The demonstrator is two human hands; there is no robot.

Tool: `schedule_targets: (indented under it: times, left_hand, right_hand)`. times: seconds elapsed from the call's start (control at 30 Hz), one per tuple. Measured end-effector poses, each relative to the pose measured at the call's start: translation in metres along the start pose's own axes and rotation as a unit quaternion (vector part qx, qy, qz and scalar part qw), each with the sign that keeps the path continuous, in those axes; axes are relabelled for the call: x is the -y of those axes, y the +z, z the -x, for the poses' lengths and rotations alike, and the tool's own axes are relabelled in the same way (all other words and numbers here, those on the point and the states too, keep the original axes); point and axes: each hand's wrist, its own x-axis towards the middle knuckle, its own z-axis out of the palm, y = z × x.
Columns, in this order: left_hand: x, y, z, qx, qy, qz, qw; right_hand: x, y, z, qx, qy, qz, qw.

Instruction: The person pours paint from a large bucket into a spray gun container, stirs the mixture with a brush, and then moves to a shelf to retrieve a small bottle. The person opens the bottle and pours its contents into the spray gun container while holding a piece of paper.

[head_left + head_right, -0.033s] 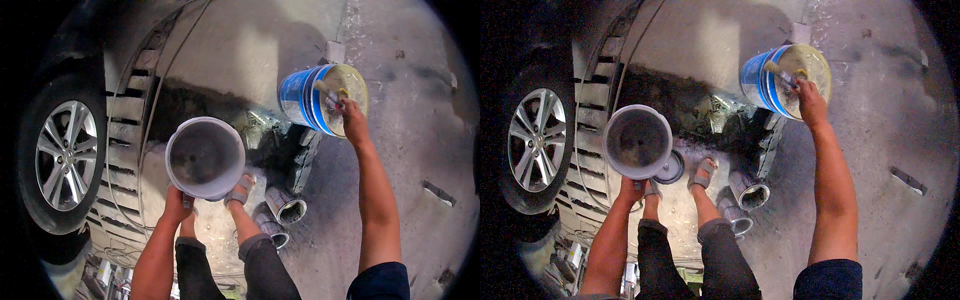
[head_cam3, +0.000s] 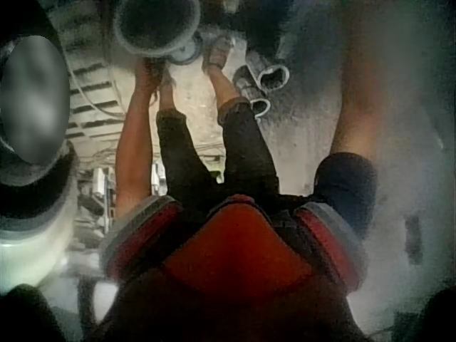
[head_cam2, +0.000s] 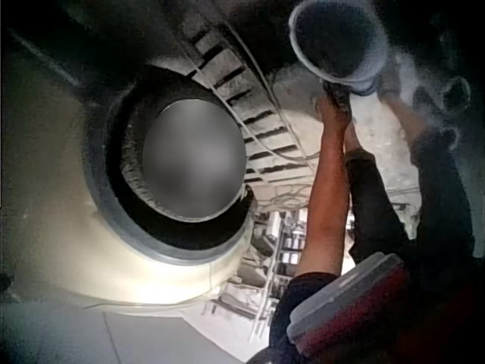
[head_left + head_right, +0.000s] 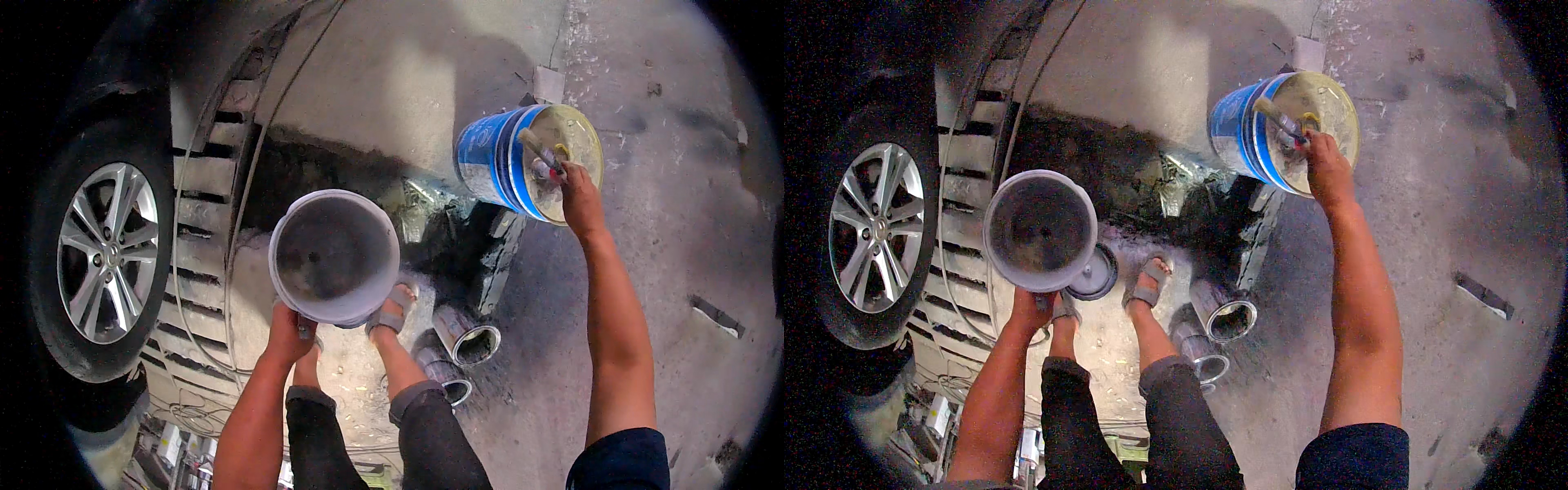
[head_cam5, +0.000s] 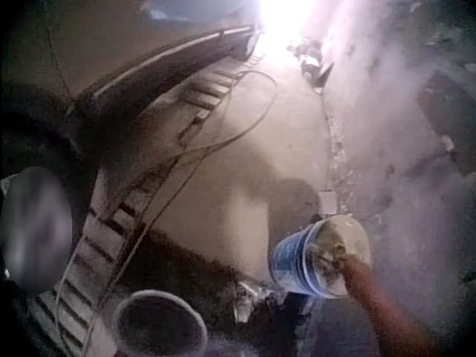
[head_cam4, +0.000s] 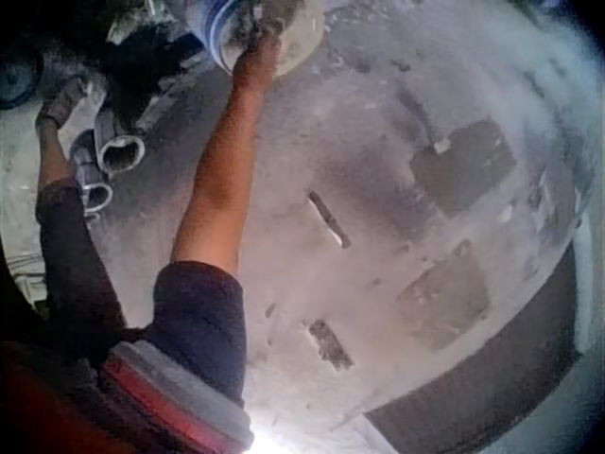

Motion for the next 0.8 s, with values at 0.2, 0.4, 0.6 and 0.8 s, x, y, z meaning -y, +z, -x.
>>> schedule_targets:
  times: [0.2,0.4,0.6,0.8]
  left_hand:
    - [0.019,0.006,0.007,-0.029,-0.024,0.028,0.999]
    - [0.014,0.007,0.008,-0.018,-0.015,0.044,0.999]
    - [0.007,0.011,0.006,-0.018,-0.002,0.036,0.999]
    - [-0.002,0.009,0.008,-0.02,0.022,-0.029,0.999]
  right_hand:
    - [0.013,-0.007,-0.007,0.05,-0.025,0.036,0.998]
    - [0.017,-0.009,-0.026,0.107,0.006,0.113,0.988]
    - [0.019,-0.004,-0.039,0.097,0.229,-0.041,0.968]
    - [-0.002,-0.004,-0.021,0.102,0.067,-0.068,0.99]
